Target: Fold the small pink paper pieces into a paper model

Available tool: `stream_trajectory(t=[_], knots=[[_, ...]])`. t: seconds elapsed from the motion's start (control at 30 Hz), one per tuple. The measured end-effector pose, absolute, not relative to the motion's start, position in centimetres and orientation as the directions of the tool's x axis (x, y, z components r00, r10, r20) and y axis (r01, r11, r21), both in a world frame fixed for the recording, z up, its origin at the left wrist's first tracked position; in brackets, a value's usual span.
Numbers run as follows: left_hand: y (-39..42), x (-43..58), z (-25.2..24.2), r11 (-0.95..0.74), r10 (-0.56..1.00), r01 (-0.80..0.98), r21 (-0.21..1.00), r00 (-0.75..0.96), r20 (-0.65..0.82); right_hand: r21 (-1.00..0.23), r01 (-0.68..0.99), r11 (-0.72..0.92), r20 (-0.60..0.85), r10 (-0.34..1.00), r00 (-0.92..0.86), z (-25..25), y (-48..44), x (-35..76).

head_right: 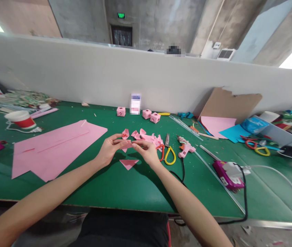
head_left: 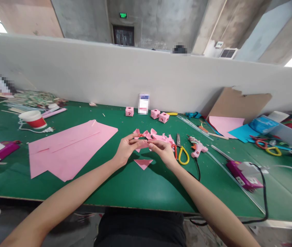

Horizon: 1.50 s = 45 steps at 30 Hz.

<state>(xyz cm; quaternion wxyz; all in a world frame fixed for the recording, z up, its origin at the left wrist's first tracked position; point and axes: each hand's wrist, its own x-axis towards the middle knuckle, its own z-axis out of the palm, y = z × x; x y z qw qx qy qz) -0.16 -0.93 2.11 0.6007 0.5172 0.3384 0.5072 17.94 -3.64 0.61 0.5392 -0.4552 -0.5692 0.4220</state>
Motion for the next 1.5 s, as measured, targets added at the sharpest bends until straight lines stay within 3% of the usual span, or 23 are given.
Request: stream_trajectory(t=[0.5,0.67,0.87,1.0,1.23,1.37,1.5], knots=[[-0.6,-0.5,1.8,0.029,0.962,-0.175,0.984,0.271,0.02,-0.95,0.212,0.228,0.23,0.973,-0.016,0.0,-3.5,17.8],[-0.4,-0.6,1.7,0.01,0.96,-0.167,0.986,0.276,0.037,-0.9,0.302,0.315,0.326,0.945,-0.013,0.3,-4.0,17.6],[-0.5,-0.6,1.8,0.051,0.946,-0.202,0.978,0.323,0.017,-0.954,0.154,0.258,0.263,0.965,0.013,-0.1,-4.4,16.8],[-0.4,-0.5,1.5,0.069,0.948,-0.191,0.979,0.32,-0.004,-0.935,0.238,0.263,0.26,0.965,-0.048,-0.4,-4.5,16.5],[-0.4,-0.6,1.8,0.019,0.946,-0.119,0.993,0.324,0.021,-0.869,0.376,0.321,0.326,0.944,-0.053,0.0,-4.8,16.7],[-0.3,-0.9,2.3,-0.062,0.937,-0.031,0.998,0.343,0.069,-0.876,0.365,0.315,0.311,0.948,-0.07,0.2,-5.0,16.8],[-0.2,-1.0,2.2,-0.084,0.936,-0.069,0.994,0.336,0.102,-0.905,0.317,0.283,0.288,0.957,-0.032,0.3,-5.1,16.6]])
